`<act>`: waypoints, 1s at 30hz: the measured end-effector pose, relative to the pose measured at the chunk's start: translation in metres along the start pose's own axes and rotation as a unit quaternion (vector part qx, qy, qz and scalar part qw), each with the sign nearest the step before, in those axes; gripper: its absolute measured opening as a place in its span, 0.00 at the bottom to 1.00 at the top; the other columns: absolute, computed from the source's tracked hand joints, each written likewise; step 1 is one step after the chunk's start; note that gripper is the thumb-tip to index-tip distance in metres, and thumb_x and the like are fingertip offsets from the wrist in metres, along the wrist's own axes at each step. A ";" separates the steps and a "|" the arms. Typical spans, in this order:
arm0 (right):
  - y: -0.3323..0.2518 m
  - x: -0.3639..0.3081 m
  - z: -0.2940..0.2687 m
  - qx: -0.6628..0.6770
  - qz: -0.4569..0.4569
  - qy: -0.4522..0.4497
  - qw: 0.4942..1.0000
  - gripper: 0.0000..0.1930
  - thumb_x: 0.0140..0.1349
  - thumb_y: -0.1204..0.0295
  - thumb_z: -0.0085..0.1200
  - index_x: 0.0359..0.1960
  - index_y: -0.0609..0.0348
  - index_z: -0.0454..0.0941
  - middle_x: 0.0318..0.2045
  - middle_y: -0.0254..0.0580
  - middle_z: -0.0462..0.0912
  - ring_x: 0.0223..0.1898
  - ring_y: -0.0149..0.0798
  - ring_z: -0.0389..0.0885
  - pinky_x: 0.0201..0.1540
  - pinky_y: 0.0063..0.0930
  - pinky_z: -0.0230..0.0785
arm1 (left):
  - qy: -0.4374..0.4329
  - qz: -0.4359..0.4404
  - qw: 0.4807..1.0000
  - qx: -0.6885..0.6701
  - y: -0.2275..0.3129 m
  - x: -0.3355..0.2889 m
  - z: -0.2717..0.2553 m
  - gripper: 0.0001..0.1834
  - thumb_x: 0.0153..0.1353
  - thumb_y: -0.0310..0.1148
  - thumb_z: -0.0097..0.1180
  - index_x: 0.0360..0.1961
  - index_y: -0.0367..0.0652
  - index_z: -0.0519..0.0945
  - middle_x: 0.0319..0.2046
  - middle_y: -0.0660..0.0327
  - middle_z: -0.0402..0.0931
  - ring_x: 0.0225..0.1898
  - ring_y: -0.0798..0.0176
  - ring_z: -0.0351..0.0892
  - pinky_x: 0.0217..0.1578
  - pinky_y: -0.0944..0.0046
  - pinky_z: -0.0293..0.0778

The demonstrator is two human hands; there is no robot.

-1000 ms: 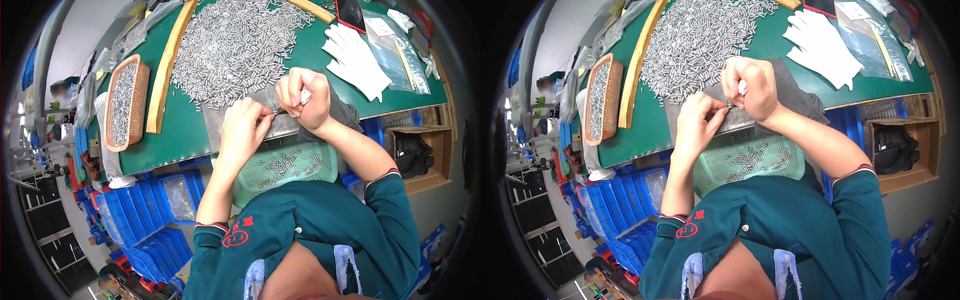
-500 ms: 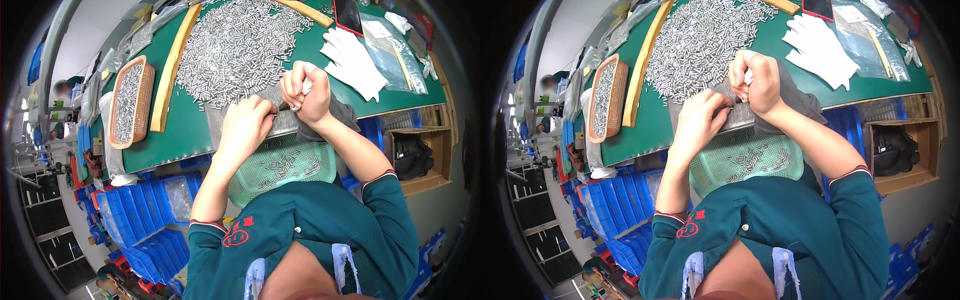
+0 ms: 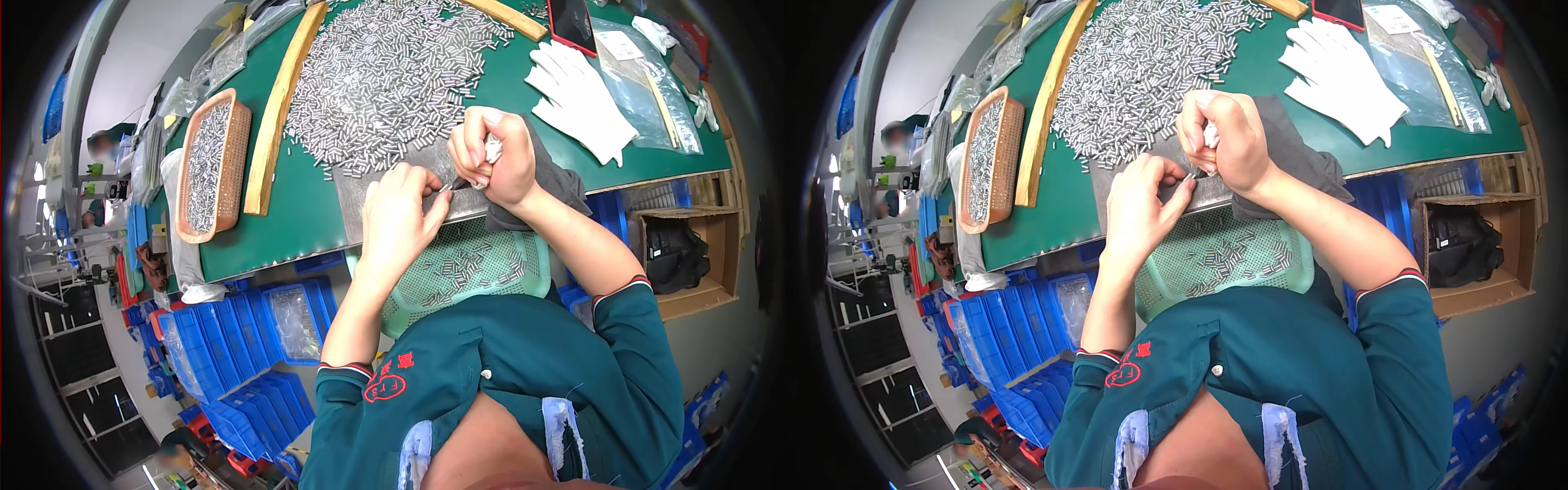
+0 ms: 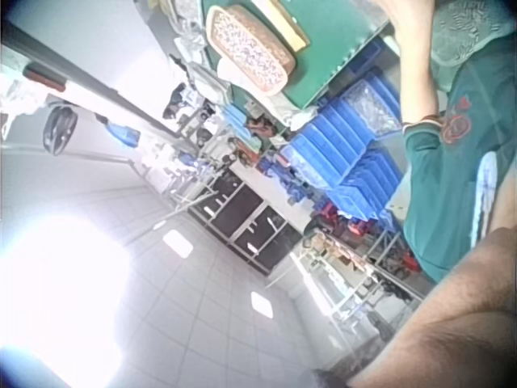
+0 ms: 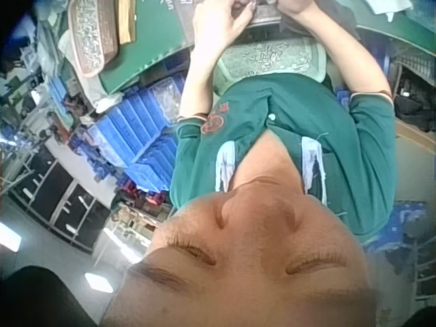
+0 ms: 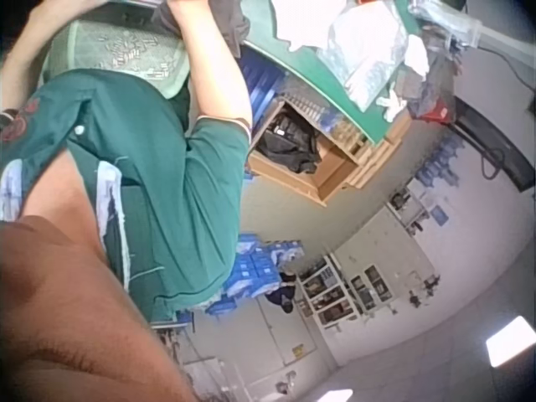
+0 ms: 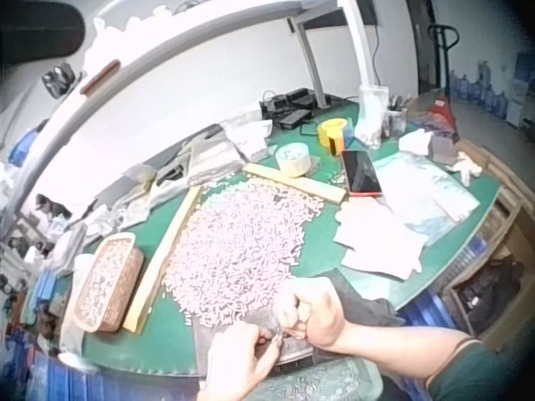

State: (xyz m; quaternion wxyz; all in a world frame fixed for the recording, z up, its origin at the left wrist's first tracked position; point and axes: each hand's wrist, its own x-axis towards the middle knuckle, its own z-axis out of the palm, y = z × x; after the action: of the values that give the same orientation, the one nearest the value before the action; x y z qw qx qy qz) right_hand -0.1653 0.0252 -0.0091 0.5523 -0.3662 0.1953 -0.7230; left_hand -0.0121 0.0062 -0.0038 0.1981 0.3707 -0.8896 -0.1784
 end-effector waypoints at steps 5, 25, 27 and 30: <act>-0.002 -0.001 0.000 -0.015 0.002 0.007 1.000 0.20 0.61 0.63 0.29 0.13 0.58 0.60 0.07 0.34 0.59 0.07 0.24 0.50 0.09 0.18 0.46 | -0.020 0.001 1.000 -0.013 -0.001 0.001 -0.001 0.09 0.45 0.34 0.60 0.24 0.45 0.73 0.22 0.65 0.69 0.27 0.63 0.70 0.30 0.63 0.61; 0.001 -0.004 -0.001 -0.020 0.003 -0.009 1.000 0.20 0.60 0.64 0.30 0.12 0.61 0.61 0.08 0.37 0.63 0.07 0.23 0.52 0.10 0.18 0.46 | 0.008 -0.010 0.996 -0.085 -0.007 -0.005 0.007 0.05 0.45 0.29 0.60 0.22 0.45 0.75 0.19 0.67 0.69 0.24 0.64 0.68 0.27 0.65 0.59; 0.000 -0.003 0.000 0.007 0.000 -0.002 1.000 0.20 0.60 0.65 0.30 0.12 0.61 0.61 0.07 0.37 0.63 0.07 0.23 0.52 0.10 0.18 0.45 | 0.008 -0.015 0.996 -0.089 -0.007 -0.005 0.007 0.05 0.45 0.29 0.60 0.22 0.45 0.75 0.19 0.67 0.69 0.24 0.65 0.68 0.27 0.65 0.59; 0.000 -0.003 -0.003 0.044 0.011 0.008 0.999 0.20 0.60 0.65 0.30 0.12 0.61 0.61 0.07 0.37 0.63 0.07 0.23 0.53 0.10 0.18 0.45 | 0.008 -0.017 0.996 -0.093 -0.007 -0.004 0.007 0.06 0.45 0.29 0.60 0.22 0.45 0.74 0.19 0.67 0.69 0.24 0.65 0.68 0.27 0.65 0.59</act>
State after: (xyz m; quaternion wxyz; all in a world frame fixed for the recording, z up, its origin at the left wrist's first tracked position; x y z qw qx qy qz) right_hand -0.1666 0.0280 -0.0120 0.5741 -0.3338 0.1715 -0.7278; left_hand -0.0088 0.0062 -0.0143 0.2359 0.3669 -0.8613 -0.2605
